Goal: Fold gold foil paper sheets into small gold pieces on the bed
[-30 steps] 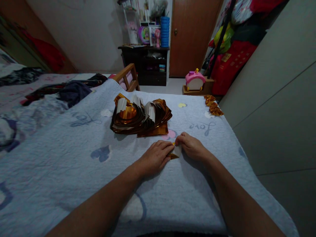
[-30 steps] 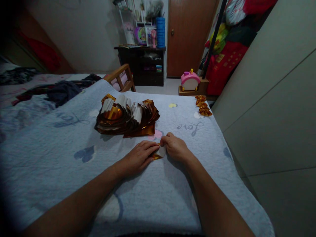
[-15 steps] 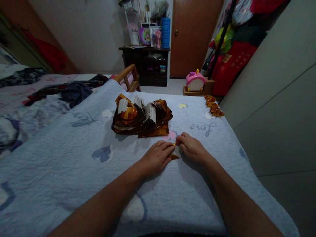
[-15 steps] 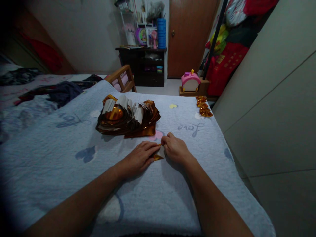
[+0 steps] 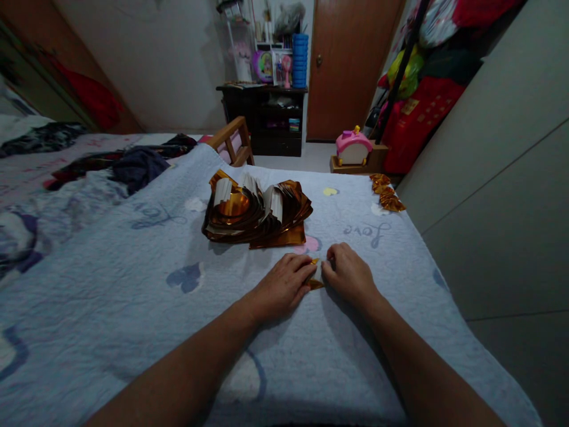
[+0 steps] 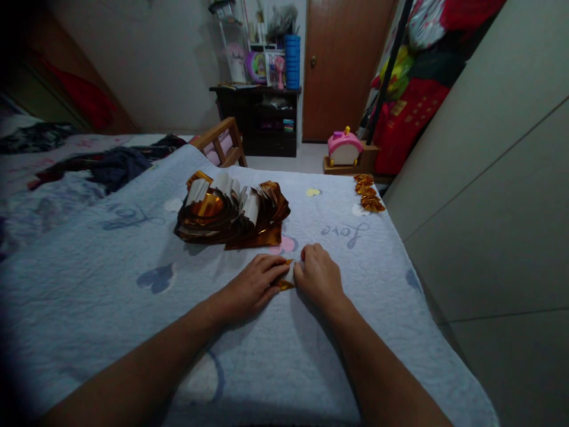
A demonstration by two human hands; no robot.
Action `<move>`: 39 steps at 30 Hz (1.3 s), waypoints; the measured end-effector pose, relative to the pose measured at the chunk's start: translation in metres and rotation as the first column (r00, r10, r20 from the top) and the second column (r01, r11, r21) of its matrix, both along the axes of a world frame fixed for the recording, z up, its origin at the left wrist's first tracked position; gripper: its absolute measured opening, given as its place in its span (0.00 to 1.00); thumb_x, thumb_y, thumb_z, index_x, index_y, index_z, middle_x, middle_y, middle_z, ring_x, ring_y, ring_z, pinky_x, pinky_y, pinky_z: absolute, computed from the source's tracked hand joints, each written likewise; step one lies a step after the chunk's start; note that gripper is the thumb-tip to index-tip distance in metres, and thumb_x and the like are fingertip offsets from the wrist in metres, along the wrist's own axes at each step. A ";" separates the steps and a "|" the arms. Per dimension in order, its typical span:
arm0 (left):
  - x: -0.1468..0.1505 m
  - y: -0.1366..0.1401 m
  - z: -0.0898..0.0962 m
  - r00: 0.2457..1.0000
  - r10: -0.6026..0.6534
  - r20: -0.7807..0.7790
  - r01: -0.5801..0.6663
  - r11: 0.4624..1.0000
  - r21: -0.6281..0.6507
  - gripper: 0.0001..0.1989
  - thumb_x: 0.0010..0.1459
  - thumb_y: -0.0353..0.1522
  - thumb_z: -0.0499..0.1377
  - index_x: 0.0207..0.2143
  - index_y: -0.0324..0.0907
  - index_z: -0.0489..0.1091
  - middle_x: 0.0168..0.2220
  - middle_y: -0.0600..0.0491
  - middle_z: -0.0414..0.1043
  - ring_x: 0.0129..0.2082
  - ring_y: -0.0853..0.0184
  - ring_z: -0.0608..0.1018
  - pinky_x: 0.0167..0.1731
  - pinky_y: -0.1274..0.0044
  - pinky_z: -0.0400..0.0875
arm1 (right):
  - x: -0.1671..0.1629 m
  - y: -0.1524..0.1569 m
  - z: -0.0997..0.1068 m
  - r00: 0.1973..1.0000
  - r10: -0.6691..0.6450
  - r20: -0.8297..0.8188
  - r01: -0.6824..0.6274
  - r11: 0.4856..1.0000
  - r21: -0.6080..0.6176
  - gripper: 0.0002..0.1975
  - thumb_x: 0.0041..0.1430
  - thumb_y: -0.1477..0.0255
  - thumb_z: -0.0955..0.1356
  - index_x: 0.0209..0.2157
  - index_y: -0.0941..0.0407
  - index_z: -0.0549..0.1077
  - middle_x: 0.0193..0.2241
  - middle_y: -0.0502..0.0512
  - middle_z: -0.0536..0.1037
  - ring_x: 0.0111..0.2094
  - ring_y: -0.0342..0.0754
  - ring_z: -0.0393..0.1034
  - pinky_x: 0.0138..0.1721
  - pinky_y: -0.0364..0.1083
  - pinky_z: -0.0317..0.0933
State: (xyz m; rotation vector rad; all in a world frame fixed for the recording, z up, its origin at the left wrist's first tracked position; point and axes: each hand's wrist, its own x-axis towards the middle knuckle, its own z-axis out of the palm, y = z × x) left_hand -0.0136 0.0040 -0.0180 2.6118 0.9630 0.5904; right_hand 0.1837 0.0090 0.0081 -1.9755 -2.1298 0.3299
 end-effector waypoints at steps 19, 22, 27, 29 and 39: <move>0.005 -0.006 0.007 0.999 0.028 0.043 -0.026 0.999 -0.035 0.19 0.61 0.27 0.58 0.55 0.40 0.62 0.58 0.42 0.66 0.60 0.55 0.67 0.62 0.58 0.64 | -0.001 0.004 -0.003 0.991 -0.003 -0.135 -0.002 0.999 -0.043 0.05 0.60 0.75 0.65 0.32 0.55 0.73 0.30 0.53 0.77 0.31 0.47 0.67 0.32 0.45 0.49; 0.006 -0.007 0.007 0.998 0.040 0.050 -0.038 0.999 -0.035 0.21 0.61 0.27 0.59 0.56 0.40 0.61 0.58 0.42 0.67 0.58 0.55 0.68 0.61 0.58 0.65 | -0.003 0.005 -0.003 0.990 -0.027 -0.138 0.026 1.000 -0.010 0.06 0.60 0.75 0.65 0.32 0.56 0.74 0.31 0.54 0.78 0.33 0.47 0.68 0.32 0.45 0.50; 0.009 -0.009 0.008 0.998 0.056 0.041 -0.055 0.998 -0.027 0.24 0.61 0.27 0.59 0.58 0.40 0.59 0.58 0.43 0.67 0.57 0.55 0.69 0.60 0.58 0.66 | -0.008 0.005 -0.003 0.993 -0.071 -0.093 0.071 0.997 -0.005 0.07 0.62 0.71 0.66 0.33 0.55 0.76 0.32 0.55 0.79 0.33 0.48 0.70 0.31 0.45 0.50; 0.010 -0.010 0.008 0.998 0.055 0.038 -0.054 0.998 -0.030 0.23 0.61 0.27 0.59 0.58 0.41 0.59 0.57 0.43 0.67 0.57 0.55 0.69 0.60 0.58 0.66 | -0.010 0.006 -0.003 0.995 -0.085 -0.059 0.085 0.996 0.000 0.08 0.62 0.70 0.66 0.33 0.55 0.76 0.33 0.56 0.80 0.33 0.49 0.70 0.30 0.45 0.50; 0.015 -0.010 0.011 0.998 0.054 0.026 -0.052 0.996 -0.066 0.21 0.61 0.27 0.58 0.56 0.42 0.62 0.55 0.46 0.68 0.58 0.56 0.68 0.62 0.59 0.64 | -0.017 0.008 -0.007 0.993 -0.090 0.077 0.088 0.995 0.038 0.09 0.65 0.70 0.63 0.35 0.55 0.75 0.35 0.58 0.80 0.32 0.48 0.71 0.28 0.45 0.48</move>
